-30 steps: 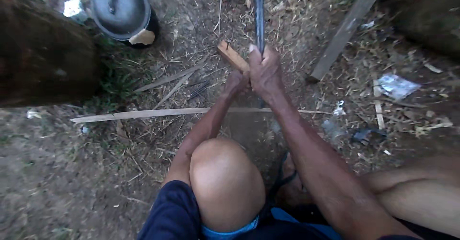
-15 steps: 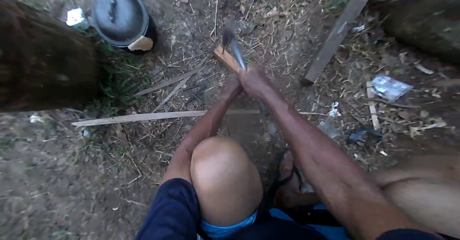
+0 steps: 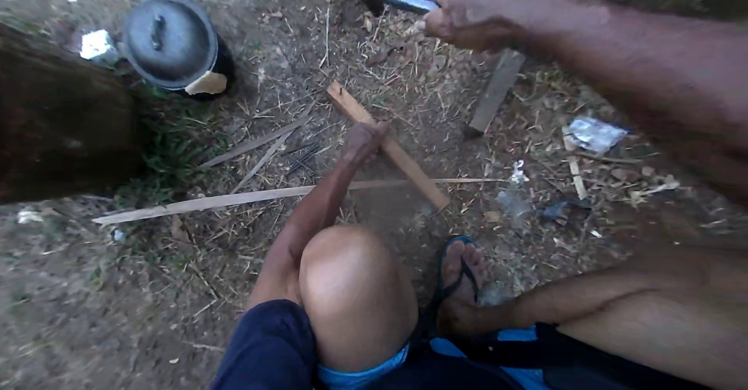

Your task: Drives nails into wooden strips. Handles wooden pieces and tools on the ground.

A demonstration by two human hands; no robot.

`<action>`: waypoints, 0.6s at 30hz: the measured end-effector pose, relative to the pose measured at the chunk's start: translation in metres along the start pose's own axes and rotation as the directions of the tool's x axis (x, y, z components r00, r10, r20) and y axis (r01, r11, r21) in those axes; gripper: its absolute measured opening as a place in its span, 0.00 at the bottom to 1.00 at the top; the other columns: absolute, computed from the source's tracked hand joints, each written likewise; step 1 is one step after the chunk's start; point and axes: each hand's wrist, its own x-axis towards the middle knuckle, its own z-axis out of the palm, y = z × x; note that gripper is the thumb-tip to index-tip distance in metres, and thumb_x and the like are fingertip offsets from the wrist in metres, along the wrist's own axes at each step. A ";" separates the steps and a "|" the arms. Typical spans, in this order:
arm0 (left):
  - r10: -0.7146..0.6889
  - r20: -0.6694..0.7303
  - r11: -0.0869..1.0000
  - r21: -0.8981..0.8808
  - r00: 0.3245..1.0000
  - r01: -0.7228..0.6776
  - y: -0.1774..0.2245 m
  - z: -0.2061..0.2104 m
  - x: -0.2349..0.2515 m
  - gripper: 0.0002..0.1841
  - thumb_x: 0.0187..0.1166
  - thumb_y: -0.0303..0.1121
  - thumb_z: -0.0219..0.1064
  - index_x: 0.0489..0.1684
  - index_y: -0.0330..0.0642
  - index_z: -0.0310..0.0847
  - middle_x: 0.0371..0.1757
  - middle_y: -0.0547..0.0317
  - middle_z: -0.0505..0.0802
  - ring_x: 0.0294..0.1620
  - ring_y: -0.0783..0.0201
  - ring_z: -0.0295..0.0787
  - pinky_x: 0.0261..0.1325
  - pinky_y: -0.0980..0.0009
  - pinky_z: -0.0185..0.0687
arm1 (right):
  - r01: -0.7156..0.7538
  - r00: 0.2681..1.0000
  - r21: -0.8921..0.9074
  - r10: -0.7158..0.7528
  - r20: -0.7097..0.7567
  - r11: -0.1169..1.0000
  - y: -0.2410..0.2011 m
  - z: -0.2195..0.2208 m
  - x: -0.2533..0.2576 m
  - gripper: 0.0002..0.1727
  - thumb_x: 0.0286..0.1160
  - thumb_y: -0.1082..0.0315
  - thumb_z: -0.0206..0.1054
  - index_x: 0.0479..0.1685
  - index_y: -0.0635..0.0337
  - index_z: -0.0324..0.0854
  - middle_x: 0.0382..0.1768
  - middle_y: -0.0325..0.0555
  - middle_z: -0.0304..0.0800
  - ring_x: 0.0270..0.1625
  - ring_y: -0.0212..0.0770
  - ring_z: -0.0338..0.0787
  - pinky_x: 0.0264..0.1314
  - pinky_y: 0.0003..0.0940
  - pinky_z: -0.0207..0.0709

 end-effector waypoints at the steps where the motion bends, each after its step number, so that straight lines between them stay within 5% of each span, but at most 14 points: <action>1: 0.006 -0.023 1.000 0.007 1.000 -0.006 -0.005 -0.004 -0.007 0.35 0.76 0.69 0.57 0.42 0.41 0.87 0.34 0.49 0.95 0.30 0.55 0.95 0.37 0.50 0.94 | 0.017 1.000 -0.046 -0.017 -0.002 0.999 0.014 0.001 -0.011 0.31 0.91 0.42 0.45 0.40 0.63 0.79 0.33 0.63 0.83 0.35 0.65 0.87 0.34 0.68 0.76; 6: -0.004 -0.172 0.932 0.357 0.985 0.066 -0.023 -0.035 -0.030 0.37 0.71 0.70 0.62 0.54 0.40 0.85 0.51 0.40 0.93 0.55 0.40 0.92 0.53 0.33 0.84 | -0.071 0.997 0.018 0.070 0.032 0.997 0.087 0.072 -0.089 0.28 0.90 0.42 0.50 0.47 0.61 0.78 0.32 0.62 0.84 0.38 0.68 0.88 0.37 0.73 0.78; 10: 0.082 -0.249 0.901 0.432 0.965 0.035 -0.048 -0.045 -0.064 0.35 0.77 0.63 0.61 0.70 0.42 0.75 0.51 0.34 0.91 0.52 0.32 0.91 0.49 0.30 0.83 | -0.263 0.964 0.258 0.265 0.030 0.930 0.126 0.197 -0.149 0.26 0.85 0.41 0.61 0.58 0.57 0.83 0.38 0.59 0.91 0.42 0.64 0.92 0.45 0.70 0.83; 13: 0.082 -0.299 0.916 0.398 0.951 0.046 -0.052 -0.040 -0.054 0.36 0.81 0.59 0.60 0.75 0.36 0.66 0.52 0.30 0.89 0.52 0.31 0.90 0.50 0.31 0.84 | -0.355 0.935 0.297 0.338 0.108 0.887 0.133 0.283 -0.170 0.28 0.83 0.41 0.61 0.66 0.55 0.81 0.52 0.58 0.92 0.54 0.62 0.93 0.55 0.67 0.83; 15: 0.091 -0.324 0.915 0.400 0.942 0.049 -0.052 -0.039 -0.050 0.37 0.84 0.57 0.58 0.79 0.31 0.61 0.55 0.28 0.88 0.55 0.32 0.89 0.57 0.33 0.83 | -0.359 0.933 0.337 0.330 0.141 0.871 0.126 0.310 -0.172 0.34 0.83 0.38 0.58 0.72 0.59 0.78 0.64 0.59 0.87 0.65 0.61 0.89 0.66 0.64 0.81; 18: 0.117 -0.372 0.929 0.369 0.921 0.030 -0.047 -0.035 -0.051 0.37 0.85 0.55 0.58 0.82 0.34 0.59 0.52 0.31 0.90 0.53 0.36 0.92 0.56 0.37 0.85 | -0.388 0.902 0.453 0.431 0.011 0.803 0.119 0.300 -0.154 0.42 0.80 0.30 0.56 0.68 0.63 0.79 0.69 0.62 0.81 0.72 0.60 0.83 0.74 0.59 0.77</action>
